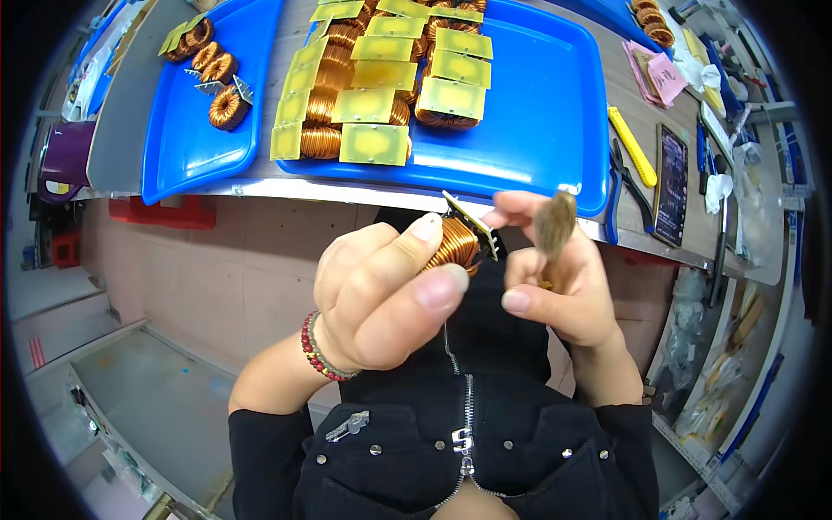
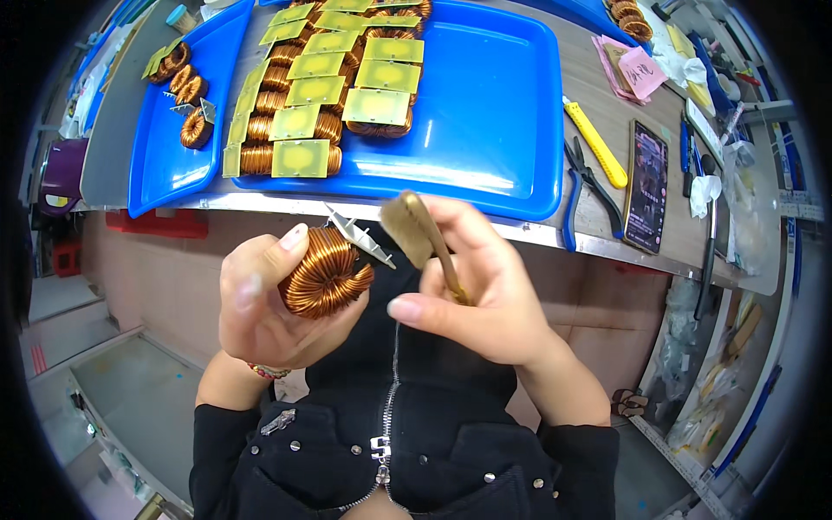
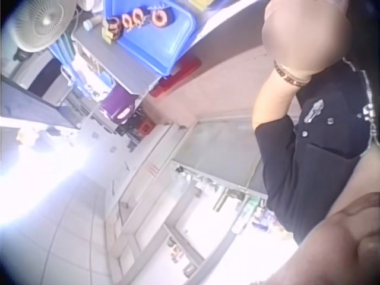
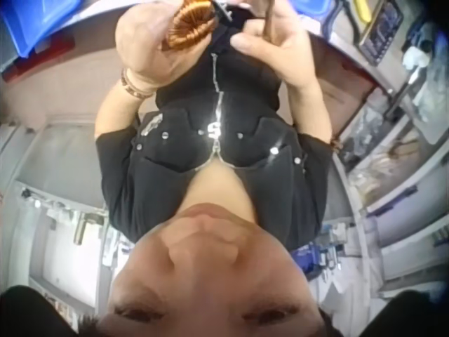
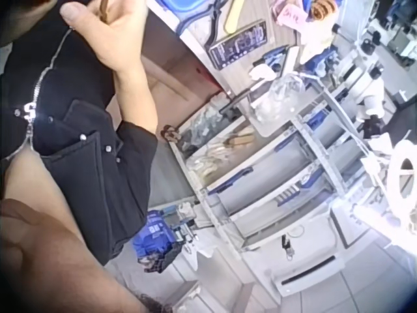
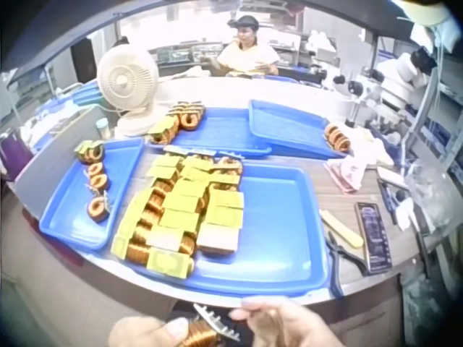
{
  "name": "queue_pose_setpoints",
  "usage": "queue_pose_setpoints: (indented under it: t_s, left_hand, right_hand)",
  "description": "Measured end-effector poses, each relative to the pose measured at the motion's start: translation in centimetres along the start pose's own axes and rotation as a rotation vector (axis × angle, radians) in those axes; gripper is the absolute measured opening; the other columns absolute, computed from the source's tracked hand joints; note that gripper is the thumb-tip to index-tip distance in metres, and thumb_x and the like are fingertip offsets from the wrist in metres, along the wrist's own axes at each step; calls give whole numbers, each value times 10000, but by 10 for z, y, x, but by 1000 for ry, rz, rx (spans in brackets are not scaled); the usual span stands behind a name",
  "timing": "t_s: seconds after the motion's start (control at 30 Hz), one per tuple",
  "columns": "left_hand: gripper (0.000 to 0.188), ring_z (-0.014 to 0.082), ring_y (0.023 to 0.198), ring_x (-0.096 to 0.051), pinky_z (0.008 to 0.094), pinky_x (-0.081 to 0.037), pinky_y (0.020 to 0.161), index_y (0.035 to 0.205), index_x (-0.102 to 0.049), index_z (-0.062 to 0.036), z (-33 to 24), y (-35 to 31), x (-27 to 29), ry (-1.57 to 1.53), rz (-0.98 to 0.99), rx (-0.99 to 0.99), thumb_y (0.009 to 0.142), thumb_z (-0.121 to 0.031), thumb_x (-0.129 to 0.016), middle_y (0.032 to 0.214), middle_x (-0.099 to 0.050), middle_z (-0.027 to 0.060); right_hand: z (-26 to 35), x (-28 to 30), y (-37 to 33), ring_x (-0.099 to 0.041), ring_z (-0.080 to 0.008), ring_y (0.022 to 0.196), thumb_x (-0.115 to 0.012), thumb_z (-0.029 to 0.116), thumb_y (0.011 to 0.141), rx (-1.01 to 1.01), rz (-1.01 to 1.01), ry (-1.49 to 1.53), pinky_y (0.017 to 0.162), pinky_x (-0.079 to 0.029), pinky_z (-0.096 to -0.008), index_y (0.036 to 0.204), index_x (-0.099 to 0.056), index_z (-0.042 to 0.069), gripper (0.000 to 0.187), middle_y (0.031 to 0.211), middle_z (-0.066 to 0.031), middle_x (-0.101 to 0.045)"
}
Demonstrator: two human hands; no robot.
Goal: The person repeatedly picks up small copper-wound toroidal inductors from a blue tray and brushes them with a small brush. They handle each component one at a time, rotating it to clean different sides, and then place it back on the tray. The process is repetitive and focused on the surface of the components.
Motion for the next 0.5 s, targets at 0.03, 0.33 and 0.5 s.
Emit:
queue_pose_setpoints:
  t_s: [0.03,0.33,0.5]
  left_hand:
    - [837,243,708,-540,303,-467,578,1218,-259,-15,3,1,0,-74,-49,70,574,-50,-792,1047,-518,180]
    - [999,161,861,-565,224,-486,652,1285,-191,37,32,-12,-22,-570,-179,547,551,-124,-849,992,-479,119]
    - [898,227,790,-571,296,-487,622,1251,-276,16,27,-11,-30,-240,-175,370,570,-165,-833,949,-513,129]
  right_hand:
    - [-6,-1,2,-512,-28,674,-674,-44,717,-52,41,28,597,-425,-162,1277,-349,2,649,1211,-102,-474]
    - [-10,-9,17,-569,-70,801,-649,53,785,-129,194,155,669,-449,-176,1249,-378,-45,546,1046,-81,-576]
    - [1,-11,29,-557,-66,819,-670,31,769,22,60,82,695,-449,-188,1190,-435,-20,485,992,-46,-582]
Point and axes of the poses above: each hand's wrist, its own y-axis towards the middle knuckle, its own x-axis out of the back of the hand, z = x × y, the point moved 7 cm from there along y, towards the middle knuckle
